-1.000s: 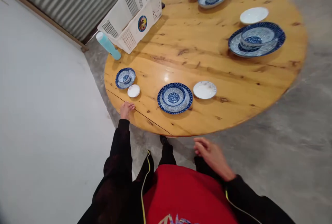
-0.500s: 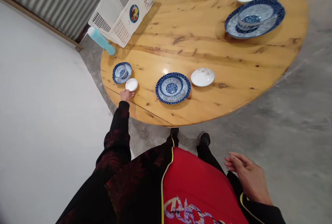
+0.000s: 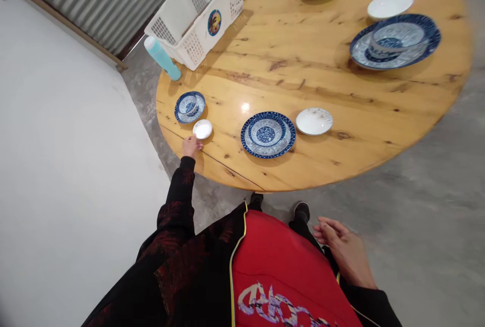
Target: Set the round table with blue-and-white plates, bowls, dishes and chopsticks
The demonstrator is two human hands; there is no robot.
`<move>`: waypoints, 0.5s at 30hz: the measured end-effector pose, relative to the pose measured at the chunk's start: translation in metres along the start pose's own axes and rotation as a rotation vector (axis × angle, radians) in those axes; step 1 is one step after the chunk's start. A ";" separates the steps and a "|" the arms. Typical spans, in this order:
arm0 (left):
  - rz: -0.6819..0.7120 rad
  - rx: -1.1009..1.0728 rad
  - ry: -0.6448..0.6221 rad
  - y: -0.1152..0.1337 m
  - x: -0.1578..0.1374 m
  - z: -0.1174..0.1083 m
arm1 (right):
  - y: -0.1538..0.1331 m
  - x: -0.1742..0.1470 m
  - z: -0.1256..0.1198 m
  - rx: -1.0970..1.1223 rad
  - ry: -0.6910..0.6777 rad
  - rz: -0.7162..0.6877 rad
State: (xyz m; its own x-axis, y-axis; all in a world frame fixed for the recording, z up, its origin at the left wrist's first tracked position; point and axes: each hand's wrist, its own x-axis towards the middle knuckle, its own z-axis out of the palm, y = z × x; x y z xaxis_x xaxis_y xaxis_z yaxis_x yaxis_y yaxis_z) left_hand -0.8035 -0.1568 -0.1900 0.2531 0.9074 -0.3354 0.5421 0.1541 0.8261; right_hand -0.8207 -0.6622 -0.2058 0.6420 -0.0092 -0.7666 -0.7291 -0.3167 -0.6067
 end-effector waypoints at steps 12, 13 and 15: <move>0.533 0.037 -0.116 -0.013 -0.155 0.045 | -0.009 -0.001 -0.021 0.248 0.115 -0.060; 0.566 0.032 -0.209 -0.011 -0.174 0.064 | -0.007 0.003 -0.031 0.265 0.124 -0.074; 0.584 0.010 -0.412 -0.006 -0.208 0.105 | -0.005 0.011 -0.054 0.308 0.148 -0.096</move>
State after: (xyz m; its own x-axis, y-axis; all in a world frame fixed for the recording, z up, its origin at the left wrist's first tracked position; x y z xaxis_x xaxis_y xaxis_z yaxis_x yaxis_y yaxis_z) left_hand -0.7757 -0.3878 -0.1726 0.7854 0.6188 0.0147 0.2329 -0.3174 0.9192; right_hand -0.7975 -0.7121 -0.1996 0.7221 -0.1379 -0.6779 -0.6865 -0.0225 -0.7268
